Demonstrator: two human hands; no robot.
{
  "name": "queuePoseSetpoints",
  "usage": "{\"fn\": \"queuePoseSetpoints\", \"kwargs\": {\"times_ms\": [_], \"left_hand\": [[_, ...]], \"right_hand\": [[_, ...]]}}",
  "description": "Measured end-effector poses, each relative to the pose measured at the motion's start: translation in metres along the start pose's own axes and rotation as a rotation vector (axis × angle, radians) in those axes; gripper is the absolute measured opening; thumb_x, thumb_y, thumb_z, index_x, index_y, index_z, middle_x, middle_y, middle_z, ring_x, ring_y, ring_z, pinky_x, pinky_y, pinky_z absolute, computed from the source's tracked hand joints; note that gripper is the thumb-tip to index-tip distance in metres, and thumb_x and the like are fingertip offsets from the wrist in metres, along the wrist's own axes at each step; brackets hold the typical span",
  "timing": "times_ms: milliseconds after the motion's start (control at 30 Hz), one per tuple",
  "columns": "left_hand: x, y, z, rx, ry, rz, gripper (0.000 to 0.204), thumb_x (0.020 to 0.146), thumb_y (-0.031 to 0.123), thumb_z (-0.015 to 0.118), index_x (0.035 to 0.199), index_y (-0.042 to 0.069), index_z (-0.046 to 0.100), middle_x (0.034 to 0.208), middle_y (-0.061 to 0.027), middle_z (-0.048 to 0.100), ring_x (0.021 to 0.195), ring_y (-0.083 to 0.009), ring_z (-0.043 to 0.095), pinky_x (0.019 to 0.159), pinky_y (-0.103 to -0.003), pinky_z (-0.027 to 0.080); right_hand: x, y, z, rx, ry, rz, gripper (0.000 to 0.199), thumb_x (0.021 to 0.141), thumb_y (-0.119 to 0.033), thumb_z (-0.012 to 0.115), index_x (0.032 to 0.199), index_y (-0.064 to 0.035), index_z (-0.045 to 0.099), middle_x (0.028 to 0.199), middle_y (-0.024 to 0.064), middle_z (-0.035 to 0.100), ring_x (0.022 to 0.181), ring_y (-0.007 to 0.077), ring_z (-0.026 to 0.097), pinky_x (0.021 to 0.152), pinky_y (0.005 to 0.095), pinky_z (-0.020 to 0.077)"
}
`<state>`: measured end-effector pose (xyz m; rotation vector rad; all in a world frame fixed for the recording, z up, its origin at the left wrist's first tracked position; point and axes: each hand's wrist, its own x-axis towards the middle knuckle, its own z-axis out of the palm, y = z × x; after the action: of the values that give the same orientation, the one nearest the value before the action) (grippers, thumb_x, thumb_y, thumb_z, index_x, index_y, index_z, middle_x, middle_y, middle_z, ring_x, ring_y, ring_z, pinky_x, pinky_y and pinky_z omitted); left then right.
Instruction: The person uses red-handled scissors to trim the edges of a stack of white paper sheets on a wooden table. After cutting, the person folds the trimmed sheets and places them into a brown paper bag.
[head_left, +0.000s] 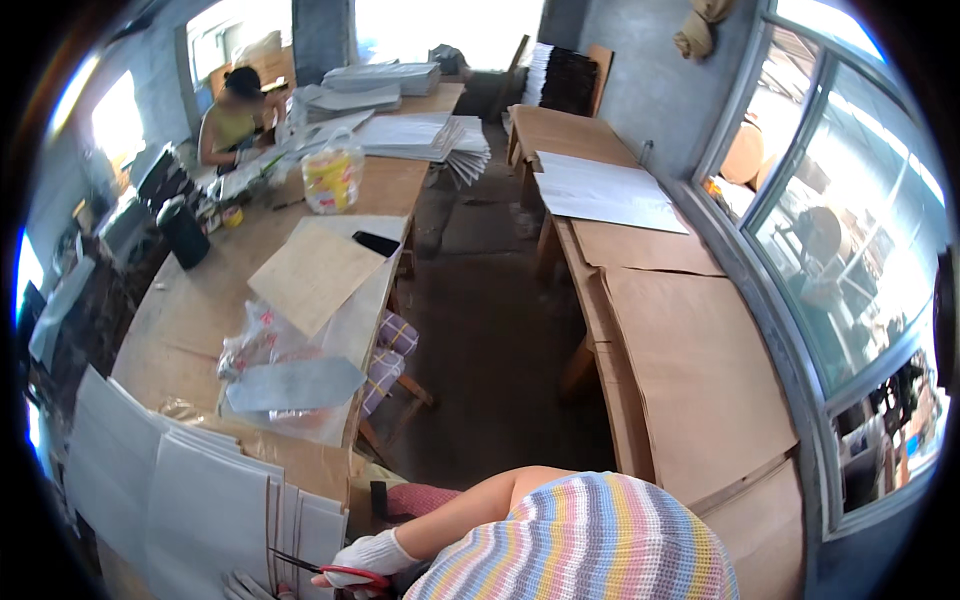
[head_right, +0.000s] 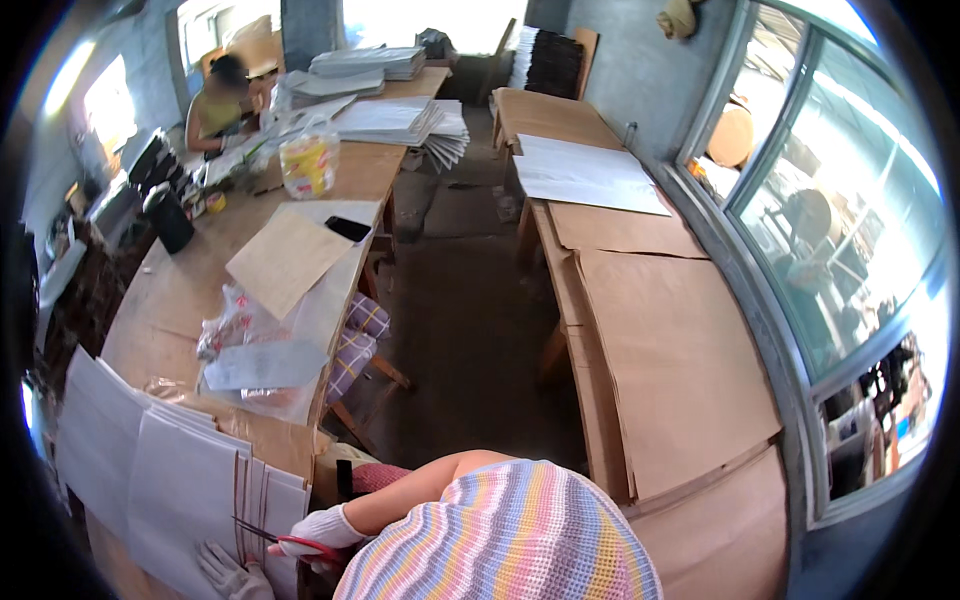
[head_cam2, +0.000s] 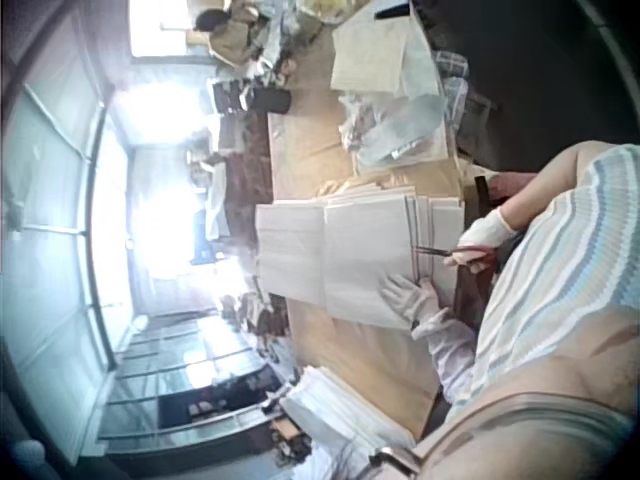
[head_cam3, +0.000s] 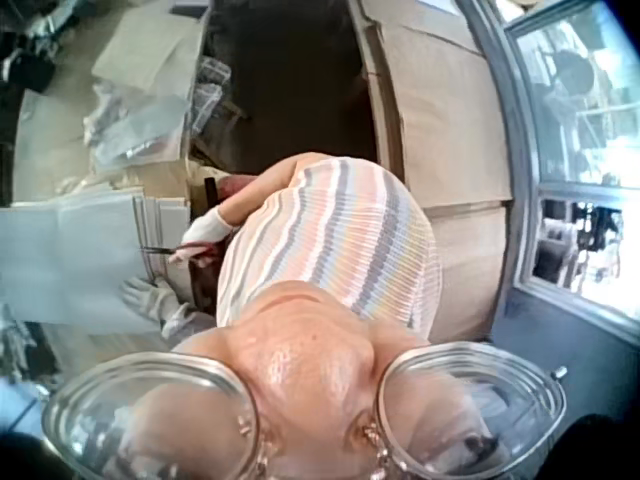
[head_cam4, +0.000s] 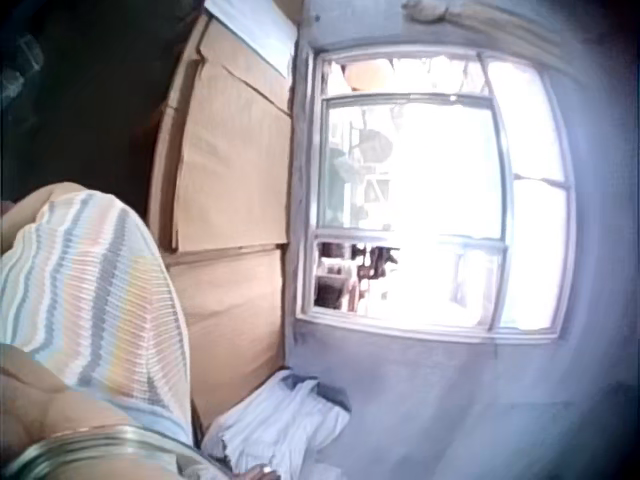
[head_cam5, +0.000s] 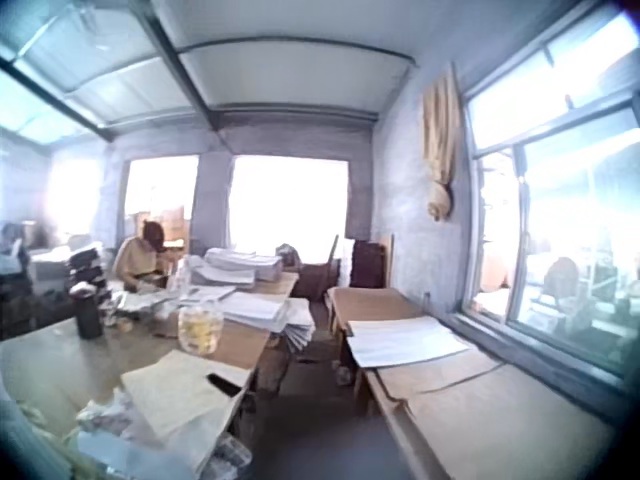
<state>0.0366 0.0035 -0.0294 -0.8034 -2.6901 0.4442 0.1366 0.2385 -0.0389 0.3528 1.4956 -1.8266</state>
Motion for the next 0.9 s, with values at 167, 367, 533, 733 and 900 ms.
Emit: {"fn": "queuePoseSetpoints", "kwargs": {"times_ms": [167, 367, 533, 733, 900], "left_hand": [[-0.005, 0.002, 0.018, 0.033, 0.071, -0.006, 0.084, 0.079, 0.047, 0.070, 0.143, 0.000, 0.044, 0.150, -0.0235, 0.044, 0.140, -0.0416, 0.039, 0.119, -0.051, 0.030], [-0.001, -0.008, 0.040, 0.002, 0.069, -0.030, 0.081, 0.083, 0.051, 0.066, 0.143, 0.001, 0.045, 0.148, -0.0234, 0.046, 0.140, -0.0420, 0.039, 0.118, -0.053, 0.029], [0.013, -0.003, 0.050, 0.035, -0.099, -0.087, 0.083, 0.088, 0.057, 0.060, 0.149, 0.006, 0.039, 0.150, -0.0232, 0.045, 0.142, -0.0422, 0.037, 0.118, -0.054, 0.029], [0.036, -0.014, 0.038, 0.155, -0.338, -0.155, 0.082, 0.094, 0.068, 0.046, 0.160, 0.023, 0.026, 0.156, -0.0204, 0.041, 0.143, -0.0448, 0.039, 0.118, -0.051, 0.034], [0.055, 0.006, 0.013, 0.202, -0.403, -0.108, 0.078, 0.093, 0.063, 0.048, 0.157, 0.021, 0.030, 0.156, -0.0199, 0.041, 0.142, -0.0446, 0.040, 0.117, -0.051, 0.035]], "right_hand": [[0.017, 0.025, 0.005, 0.224, 0.004, -0.053, 0.061, 0.088, -0.069, 0.063, 0.073, -0.0099, 0.057, 0.063, 0.0078, 0.058, 0.050, 0.0230, 0.059, 0.047, 0.0354, 0.0472], [-0.035, 0.042, 0.017, 0.188, -0.134, -0.239, 0.056, 0.096, -0.061, 0.056, 0.067, -0.0133, 0.054, 0.056, 0.0043, 0.055, 0.046, 0.0182, 0.052, 0.046, 0.0341, 0.0424], [-0.113, 0.060, -0.023, -0.520, 0.404, -0.635, 0.055, 0.095, -0.058, 0.057, 0.094, -0.0067, 0.075, 0.079, 0.0081, 0.071, 0.067, 0.0214, 0.067, 0.066, 0.0343, 0.0511], [-0.198, 0.100, -0.099, -0.657, 0.988, -0.651, 0.056, 0.097, -0.051, 0.052, 0.069, -0.0068, 0.072, 0.063, 0.0122, 0.066, 0.062, 0.0305, 0.067, 0.059, 0.0444, 0.0510], [-0.260, 0.133, -0.137, -0.641, 1.345, -0.533, 0.051, 0.098, -0.045, 0.050, 0.083, -0.0037, 0.077, 0.084, 0.0188, 0.073, 0.085, 0.0366, 0.071, 0.077, 0.0472, 0.0545]]}}
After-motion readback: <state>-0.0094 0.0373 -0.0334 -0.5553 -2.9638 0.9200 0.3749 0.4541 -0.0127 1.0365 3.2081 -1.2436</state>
